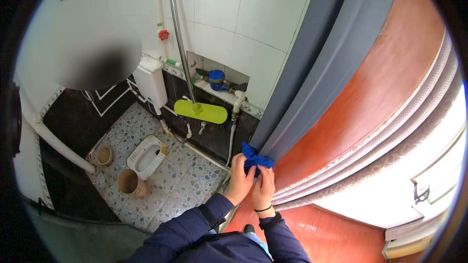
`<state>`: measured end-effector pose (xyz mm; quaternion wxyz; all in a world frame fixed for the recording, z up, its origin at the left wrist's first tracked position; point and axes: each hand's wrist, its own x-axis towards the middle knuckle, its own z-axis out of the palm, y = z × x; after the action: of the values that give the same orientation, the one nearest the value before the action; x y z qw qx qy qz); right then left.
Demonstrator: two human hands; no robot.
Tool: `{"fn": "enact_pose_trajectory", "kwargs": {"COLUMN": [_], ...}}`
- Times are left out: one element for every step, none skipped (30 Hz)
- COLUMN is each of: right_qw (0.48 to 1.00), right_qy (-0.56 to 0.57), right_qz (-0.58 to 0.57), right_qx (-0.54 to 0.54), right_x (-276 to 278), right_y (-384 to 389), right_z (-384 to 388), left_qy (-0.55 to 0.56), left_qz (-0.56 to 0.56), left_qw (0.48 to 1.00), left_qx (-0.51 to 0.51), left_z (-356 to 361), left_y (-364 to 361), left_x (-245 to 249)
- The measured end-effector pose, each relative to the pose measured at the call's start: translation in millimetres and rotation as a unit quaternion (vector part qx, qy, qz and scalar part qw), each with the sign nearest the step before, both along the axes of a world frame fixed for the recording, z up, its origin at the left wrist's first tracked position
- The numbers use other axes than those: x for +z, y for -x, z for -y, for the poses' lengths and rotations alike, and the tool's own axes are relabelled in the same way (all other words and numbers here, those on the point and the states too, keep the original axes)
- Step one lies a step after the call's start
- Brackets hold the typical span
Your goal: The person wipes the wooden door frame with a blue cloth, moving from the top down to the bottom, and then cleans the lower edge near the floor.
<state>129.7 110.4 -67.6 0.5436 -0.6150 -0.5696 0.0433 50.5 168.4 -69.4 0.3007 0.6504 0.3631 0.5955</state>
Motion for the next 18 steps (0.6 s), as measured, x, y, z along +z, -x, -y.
{"fn": "enact_pose_trajectory", "kwargs": {"right_qw": [1.0, 1.0, 1.0, 0.999, 0.999, 0.999, 0.999, 0.998, 0.998, 0.997, 0.996, 0.996, 0.996, 0.996, 0.997, 0.997, 0.998, 0.998], "right_qy": [0.001, 0.003, 0.004, 0.007, 0.018, 0.029, 0.039, 0.057, 0.067, 0.078, 0.089, 0.087, 0.085, 0.082, 0.072, 0.061, 0.049, 0.048], "right_qz": [0.005, 0.01, 0.016, 0.031, 0.027, 0.023, 0.019, 0.013, 0.016, 0.019, 0.021, 0.025, 0.029, 0.033, 0.032, 0.031, 0.031, 0.021], "right_qx": [-0.001, -0.003, -0.004, -0.011, -0.007, -0.003, 0.0, -0.001, -0.004, -0.006, -0.008, -0.01, -0.012, -0.013, -0.017, -0.021, -0.025, -0.027], "right_x": [-5, -11, -14, -14, -17, -23, -29, -35, -41, -46, -50, -50, -49, -48, -48, -47, -45, -38], "right_y": [0, 0, 1, 3, 3, 2, 1, 0, -1, -1, -1, 0, 1, 2, 4, 5, 5, 5], "right_z": [1, 1, 2, 2, 3, 5, 6, 7, 6, 7, 7, 8, 8, 7, 8, 8, 6, 5], "left_qy": [0.004, 0.008, 0.011, 0.02, 0.028, 0.036, 0.052, 0.067, 0.082, 0.097, 0.111, 0.125, 0.125, 0.125, 0.126, 0.135, 0.142, 0.15], "left_qz": [-0.001, -0.002, -0.003, -0.008, -0.014, -0.02, -0.023, -0.026, -0.029, -0.033, -0.036, -0.04, -0.037, -0.034, -0.032, -0.016, 0.002, 0.019], "left_qw": [1.0, 1.0, 1.0, 1.0, 1.0, 0.999, 0.998, 0.997, 0.996, 0.995, 0.993, 0.991, 0.991, 0.991, 0.991, 0.99, 0.989, 0.987], "left_qx": [0.003, 0.005, 0.008, 0.005, 0.003, 0.001, 0.001, 0.002, 0.003, 0.002, 0.0, 0.0, -0.005, -0.009, -0.014, -0.025, -0.036, -0.047], "left_z": [0, 1, 1, 0, -1, -1, -1, -1, -1, 0, 0, 0, 0, -1, 1, 3, 3, 2], "left_y": [0, 0, 0, 0, 1, 1, 1, 1, 0, 0, 0, 1, 2, 3, 5, 6, 5, 6], "left_x": [-5, -10, -15, -20, -25, -31, -39, -47, -56, -65, -74, -75, -75, -75, -71, -66, -61, -50]}}
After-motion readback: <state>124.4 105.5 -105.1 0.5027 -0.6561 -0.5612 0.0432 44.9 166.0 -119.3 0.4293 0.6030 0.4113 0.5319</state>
